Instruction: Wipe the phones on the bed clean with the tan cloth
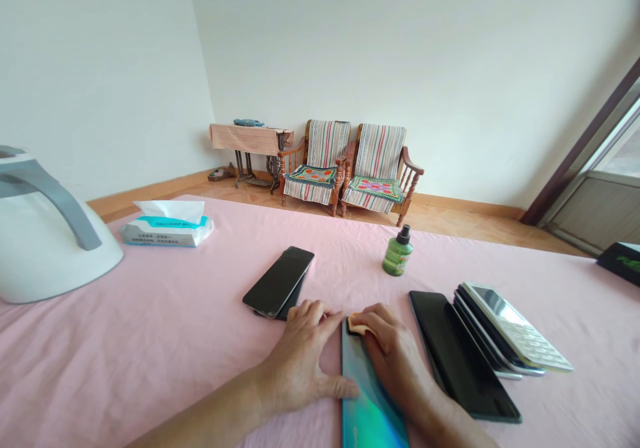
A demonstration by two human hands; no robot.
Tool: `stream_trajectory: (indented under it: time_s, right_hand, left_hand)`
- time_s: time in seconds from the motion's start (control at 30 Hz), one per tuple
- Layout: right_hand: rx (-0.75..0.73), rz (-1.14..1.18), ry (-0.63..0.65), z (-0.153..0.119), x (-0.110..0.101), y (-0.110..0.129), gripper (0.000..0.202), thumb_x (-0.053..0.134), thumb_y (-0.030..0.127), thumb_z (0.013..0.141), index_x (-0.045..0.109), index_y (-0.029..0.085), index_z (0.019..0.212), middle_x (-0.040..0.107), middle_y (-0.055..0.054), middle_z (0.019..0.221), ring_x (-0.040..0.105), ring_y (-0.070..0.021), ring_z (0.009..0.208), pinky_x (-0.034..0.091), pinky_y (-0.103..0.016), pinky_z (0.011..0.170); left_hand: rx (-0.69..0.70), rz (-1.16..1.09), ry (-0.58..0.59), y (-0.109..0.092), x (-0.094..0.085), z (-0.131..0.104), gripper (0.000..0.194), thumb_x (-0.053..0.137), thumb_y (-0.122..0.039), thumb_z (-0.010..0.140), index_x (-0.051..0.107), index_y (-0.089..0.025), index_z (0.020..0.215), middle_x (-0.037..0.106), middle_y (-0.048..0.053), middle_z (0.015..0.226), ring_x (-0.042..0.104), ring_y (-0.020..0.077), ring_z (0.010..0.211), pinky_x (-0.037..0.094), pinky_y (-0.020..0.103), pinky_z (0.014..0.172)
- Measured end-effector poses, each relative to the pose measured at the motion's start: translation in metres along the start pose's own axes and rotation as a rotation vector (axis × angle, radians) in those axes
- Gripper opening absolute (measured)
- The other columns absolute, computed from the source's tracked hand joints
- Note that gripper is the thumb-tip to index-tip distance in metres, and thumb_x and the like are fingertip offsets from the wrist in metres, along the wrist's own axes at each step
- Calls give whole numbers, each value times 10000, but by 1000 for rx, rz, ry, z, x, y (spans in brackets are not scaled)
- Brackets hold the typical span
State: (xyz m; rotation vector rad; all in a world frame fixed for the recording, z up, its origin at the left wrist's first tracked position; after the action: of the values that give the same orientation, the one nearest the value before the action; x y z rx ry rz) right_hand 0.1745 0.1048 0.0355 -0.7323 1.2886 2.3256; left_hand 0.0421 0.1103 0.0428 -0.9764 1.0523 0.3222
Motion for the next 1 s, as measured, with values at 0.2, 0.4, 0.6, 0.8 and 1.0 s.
stream_trajectory:
  time_s: [0.2,0.4,0.6,0.8,1.0]
  right_hand:
    - [-11,-129,92,-3,11,1,250,431,-7,830,589,186,824,555,-65,854,523,-207,834,461,-350,742]
    - [10,-121,75,-3,9,2,290,415,-30,824,597,185,894,563,-76,906,512,-217,872,451,-368,762]
    - [18,-83,26,-4,8,0,282,413,-26,821,593,189,852,559,-67,875,526,-206,837,460,-345,727]
    - [-6,-92,12,-4,8,-1,269,418,1,830,592,204,865,550,-58,848,518,-200,813,459,-343,709]
    - [-6,-114,25,-6,6,-1,259,400,6,836,581,191,852,555,-73,869,520,-209,835,461,-365,732]
  left_hand:
    - [-27,-5,26,-2,-1,1,899,647,-778,564,539,-213,1255,522,107,1142,456,329,1048,353,486,920]
    - [-11,-15,25,-1,0,1,898,642,-777,574,521,-231,1276,520,100,1155,447,326,1058,347,490,927]
    - [-24,-21,30,-1,0,2,858,646,-750,602,527,-220,1266,522,106,1154,450,324,1050,341,496,927]
    - [-18,-22,15,1,0,1,878,651,-765,578,524,-241,1271,527,100,1135,458,321,1034,347,486,909]
    - [-6,-13,6,0,1,1,883,637,-774,582,517,-249,1281,527,99,1138,460,323,1037,347,493,917]
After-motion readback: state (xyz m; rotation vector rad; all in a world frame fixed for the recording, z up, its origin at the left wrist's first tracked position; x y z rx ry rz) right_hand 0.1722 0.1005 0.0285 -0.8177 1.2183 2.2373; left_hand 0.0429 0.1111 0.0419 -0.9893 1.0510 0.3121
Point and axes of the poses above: each hand's wrist, its own z-axis towards the middle knuckle, its own x-axis out of the palm, y = z × x, the point moved 7 cm from there along z, towards the middle knuckle
